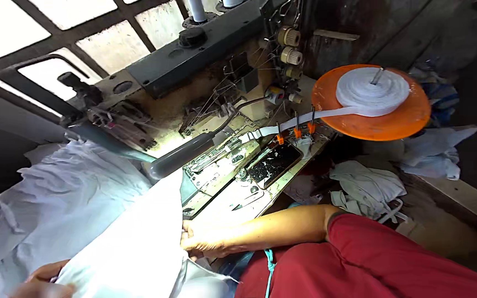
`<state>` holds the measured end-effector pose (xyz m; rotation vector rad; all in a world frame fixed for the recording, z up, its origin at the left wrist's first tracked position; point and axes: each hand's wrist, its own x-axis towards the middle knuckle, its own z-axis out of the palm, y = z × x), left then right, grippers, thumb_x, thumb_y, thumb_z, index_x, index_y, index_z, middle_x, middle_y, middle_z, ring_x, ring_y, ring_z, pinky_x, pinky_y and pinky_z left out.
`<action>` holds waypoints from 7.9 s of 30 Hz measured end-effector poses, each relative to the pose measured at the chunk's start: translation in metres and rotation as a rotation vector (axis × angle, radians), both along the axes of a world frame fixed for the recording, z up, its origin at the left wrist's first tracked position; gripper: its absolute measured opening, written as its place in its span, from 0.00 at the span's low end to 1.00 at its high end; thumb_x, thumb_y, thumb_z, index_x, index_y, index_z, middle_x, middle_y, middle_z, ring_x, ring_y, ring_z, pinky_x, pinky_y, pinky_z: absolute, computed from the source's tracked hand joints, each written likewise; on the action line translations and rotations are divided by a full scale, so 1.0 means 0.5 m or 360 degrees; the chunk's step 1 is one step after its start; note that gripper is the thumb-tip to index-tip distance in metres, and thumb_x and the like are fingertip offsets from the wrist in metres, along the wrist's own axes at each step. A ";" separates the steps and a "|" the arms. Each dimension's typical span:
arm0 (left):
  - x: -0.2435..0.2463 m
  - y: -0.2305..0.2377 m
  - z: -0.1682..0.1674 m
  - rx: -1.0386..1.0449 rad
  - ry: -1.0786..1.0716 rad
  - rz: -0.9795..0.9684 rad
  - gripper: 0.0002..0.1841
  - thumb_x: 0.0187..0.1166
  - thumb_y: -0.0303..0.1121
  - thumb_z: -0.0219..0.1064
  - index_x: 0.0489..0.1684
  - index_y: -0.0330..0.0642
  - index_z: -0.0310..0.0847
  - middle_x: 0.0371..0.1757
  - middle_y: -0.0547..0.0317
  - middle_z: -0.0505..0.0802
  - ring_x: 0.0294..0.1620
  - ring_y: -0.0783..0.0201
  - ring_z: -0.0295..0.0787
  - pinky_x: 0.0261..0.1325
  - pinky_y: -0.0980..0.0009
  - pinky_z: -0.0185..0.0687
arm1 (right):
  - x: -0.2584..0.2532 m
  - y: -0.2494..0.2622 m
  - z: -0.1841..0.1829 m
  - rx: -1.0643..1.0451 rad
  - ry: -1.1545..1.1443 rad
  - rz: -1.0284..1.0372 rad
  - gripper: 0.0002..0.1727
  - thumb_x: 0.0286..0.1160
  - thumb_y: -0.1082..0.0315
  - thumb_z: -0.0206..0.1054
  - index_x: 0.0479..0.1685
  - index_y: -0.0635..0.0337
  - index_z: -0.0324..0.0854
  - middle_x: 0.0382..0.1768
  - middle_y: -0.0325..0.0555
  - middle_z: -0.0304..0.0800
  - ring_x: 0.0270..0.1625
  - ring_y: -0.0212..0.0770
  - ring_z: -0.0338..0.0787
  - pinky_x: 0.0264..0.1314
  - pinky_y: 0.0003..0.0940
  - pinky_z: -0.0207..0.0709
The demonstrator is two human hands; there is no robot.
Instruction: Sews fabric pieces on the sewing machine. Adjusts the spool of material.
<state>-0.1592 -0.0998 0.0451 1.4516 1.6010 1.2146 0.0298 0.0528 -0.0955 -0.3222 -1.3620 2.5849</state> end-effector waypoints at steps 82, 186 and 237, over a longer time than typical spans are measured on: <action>0.248 0.253 -0.242 0.0283 0.1903 0.0540 0.17 0.81 0.32 0.58 0.55 0.32 0.90 0.67 0.38 0.90 0.70 0.39 0.86 0.68 0.46 0.81 | 0.121 0.171 -0.064 0.2066 -0.0118 -0.0854 0.26 0.82 0.60 0.61 0.66 0.76 0.78 0.22 0.42 0.80 0.23 0.32 0.75 0.30 0.27 0.73; 0.217 0.239 -0.251 0.0863 0.1754 0.0514 0.14 0.81 0.33 0.61 0.33 0.39 0.93 0.41 0.49 0.97 0.51 0.52 0.93 0.64 0.56 0.80 | 0.201 0.161 -0.164 0.2401 -0.0060 -0.0982 0.27 0.85 0.52 0.59 0.58 0.70 0.87 0.56 0.60 0.92 0.61 0.52 0.91 0.67 0.43 0.81; 0.096 0.307 -0.189 0.0626 0.1249 0.0431 0.08 0.75 0.25 0.61 0.40 0.33 0.87 0.40 0.45 0.92 0.45 0.52 0.91 0.54 0.57 0.85 | 0.103 0.140 -0.072 0.1100 0.0329 -0.1230 0.11 0.70 0.83 0.58 0.48 0.64 0.78 0.34 0.32 0.90 0.39 0.21 0.89 0.46 0.20 0.84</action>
